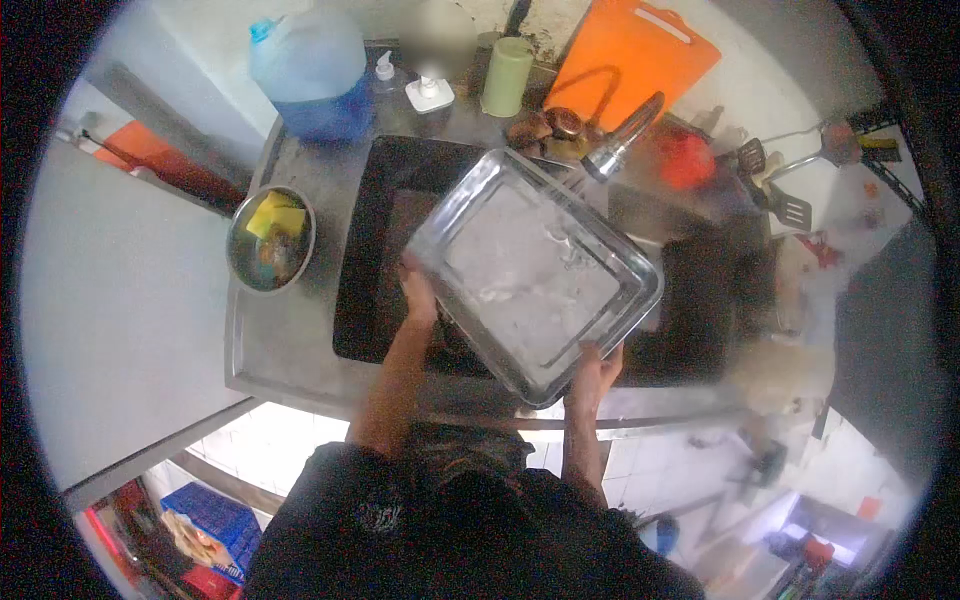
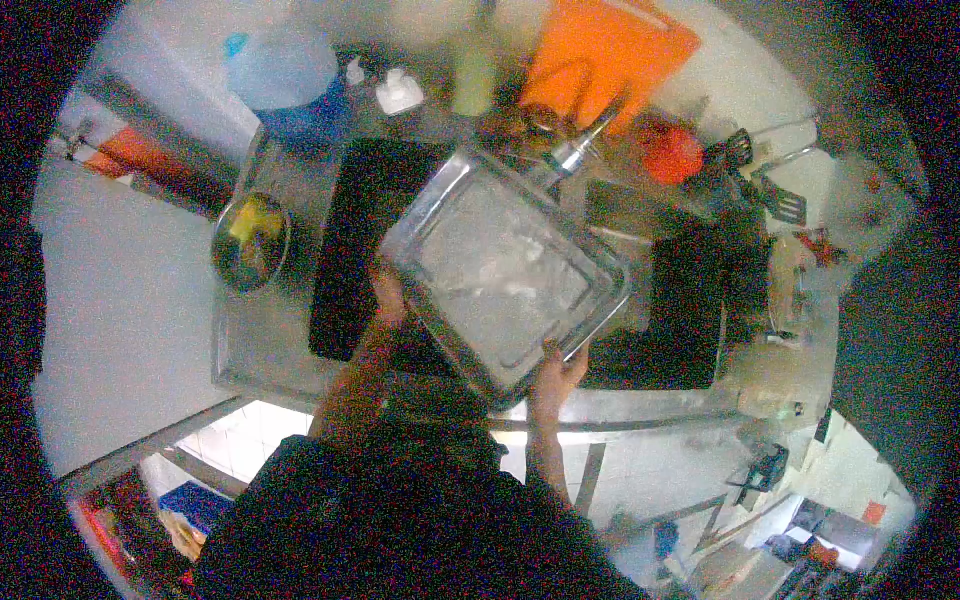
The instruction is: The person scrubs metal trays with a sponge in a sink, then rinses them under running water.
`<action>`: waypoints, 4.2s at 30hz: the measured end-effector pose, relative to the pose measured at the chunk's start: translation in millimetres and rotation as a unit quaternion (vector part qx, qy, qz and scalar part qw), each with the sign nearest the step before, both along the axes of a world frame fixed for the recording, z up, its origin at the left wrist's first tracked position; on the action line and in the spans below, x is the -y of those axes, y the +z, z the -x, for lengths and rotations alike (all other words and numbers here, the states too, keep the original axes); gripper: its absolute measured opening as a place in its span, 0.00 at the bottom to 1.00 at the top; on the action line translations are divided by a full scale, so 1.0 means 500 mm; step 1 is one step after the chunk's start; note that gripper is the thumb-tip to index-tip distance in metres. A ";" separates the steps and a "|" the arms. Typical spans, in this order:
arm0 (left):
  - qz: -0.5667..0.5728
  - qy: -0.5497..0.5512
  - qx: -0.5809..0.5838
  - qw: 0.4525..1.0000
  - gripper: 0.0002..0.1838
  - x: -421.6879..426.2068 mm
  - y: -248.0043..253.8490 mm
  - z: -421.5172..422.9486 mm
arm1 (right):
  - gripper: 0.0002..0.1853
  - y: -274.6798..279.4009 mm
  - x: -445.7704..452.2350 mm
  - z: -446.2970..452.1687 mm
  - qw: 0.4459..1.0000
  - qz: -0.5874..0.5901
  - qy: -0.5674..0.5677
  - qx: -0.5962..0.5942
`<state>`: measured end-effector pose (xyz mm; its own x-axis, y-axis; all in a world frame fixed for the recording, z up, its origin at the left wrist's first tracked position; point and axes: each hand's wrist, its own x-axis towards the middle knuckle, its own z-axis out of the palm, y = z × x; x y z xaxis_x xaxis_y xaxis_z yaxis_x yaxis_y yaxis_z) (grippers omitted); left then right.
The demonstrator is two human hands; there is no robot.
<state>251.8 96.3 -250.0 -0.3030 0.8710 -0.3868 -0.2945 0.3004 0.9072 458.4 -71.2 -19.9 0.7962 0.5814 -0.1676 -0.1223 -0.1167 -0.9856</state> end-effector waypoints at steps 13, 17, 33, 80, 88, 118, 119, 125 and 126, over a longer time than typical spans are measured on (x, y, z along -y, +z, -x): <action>0.055 -0.032 0.068 0.996 0.20 0.129 0.045 -0.068 | 0.22 -0.113 -0.056 0.040 0.984 -0.055 -0.068 -0.153; -0.057 -0.029 -0.177 0.982 0.28 -0.015 0.146 0.071 | 0.25 -0.144 -0.001 -0.023 0.984 -0.002 0.015 -0.177; 0.164 -0.383 0.028 0.909 0.27 0.161 0.256 0.379 | 0.28 -0.007 -0.172 -0.123 0.846 0.191 0.378 0.323; -0.023 -0.027 0.091 0.995 0.31 0.292 0.414 0.325 | 0.28 -0.263 -0.346 -0.054 0.793 0.127 0.484 0.347; -0.031 -0.080 -0.112 0.990 0.34 0.285 0.418 0.356 | 0.35 -0.238 -0.238 0.005 0.616 0.202 0.439 0.622; -0.008 -0.033 -0.048 0.998 0.34 0.346 0.365 0.303 | 0.33 -0.293 -0.310 -0.029 0.653 0.100 0.513 0.548; -0.054 -0.042 -0.040 0.997 0.35 0.348 0.362 0.298 | 0.34 -0.291 -0.318 -0.036 0.679 0.021 0.486 0.549; -0.054 -0.062 -0.085 0.993 0.37 0.337 0.424 0.233 | 0.28 -0.246 -0.337 -0.031 0.691 0.185 0.429 0.552; -0.063 -0.079 -0.096 0.990 0.36 0.337 0.424 0.237 | 0.26 -0.271 -0.342 -0.028 0.702 0.210 0.411 0.543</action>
